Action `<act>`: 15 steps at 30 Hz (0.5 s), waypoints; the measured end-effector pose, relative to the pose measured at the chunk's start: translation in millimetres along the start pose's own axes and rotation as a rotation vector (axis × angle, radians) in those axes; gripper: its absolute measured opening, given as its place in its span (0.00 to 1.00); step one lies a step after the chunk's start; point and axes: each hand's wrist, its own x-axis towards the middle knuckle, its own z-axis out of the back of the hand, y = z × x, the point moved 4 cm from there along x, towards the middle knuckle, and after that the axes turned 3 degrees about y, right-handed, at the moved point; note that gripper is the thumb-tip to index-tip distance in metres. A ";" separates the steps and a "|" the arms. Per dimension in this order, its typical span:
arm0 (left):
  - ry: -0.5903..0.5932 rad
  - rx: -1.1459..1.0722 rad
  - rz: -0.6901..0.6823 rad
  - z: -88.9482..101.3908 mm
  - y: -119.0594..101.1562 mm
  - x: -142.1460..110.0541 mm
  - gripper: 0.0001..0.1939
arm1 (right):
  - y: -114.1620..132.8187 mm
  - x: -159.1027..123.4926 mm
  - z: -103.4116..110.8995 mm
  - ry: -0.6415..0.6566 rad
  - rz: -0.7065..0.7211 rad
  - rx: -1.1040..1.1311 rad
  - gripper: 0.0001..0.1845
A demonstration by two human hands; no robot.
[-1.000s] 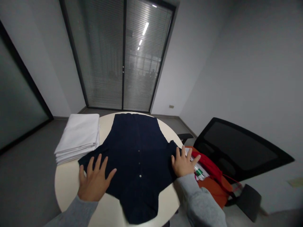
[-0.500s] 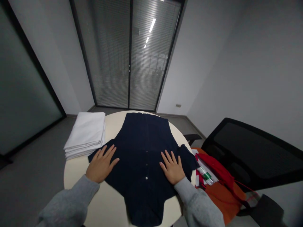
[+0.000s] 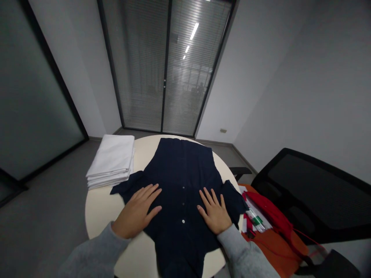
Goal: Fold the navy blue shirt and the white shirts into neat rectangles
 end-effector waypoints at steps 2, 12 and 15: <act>0.113 0.008 0.035 -15.1 14.7 10.5 0.31 | 0.2 -1.2 0.9 -0.005 0.011 0.011 0.36; 0.020 0.147 0.340 -29.9 62.8 26.5 0.34 | -18.4 3.9 -3.7 -0.004 -0.337 0.001 0.35; 0.043 0.160 0.402 -31.7 61.5 24.0 0.35 | -30.3 8.6 -2.0 0.024 -0.483 -0.002 0.36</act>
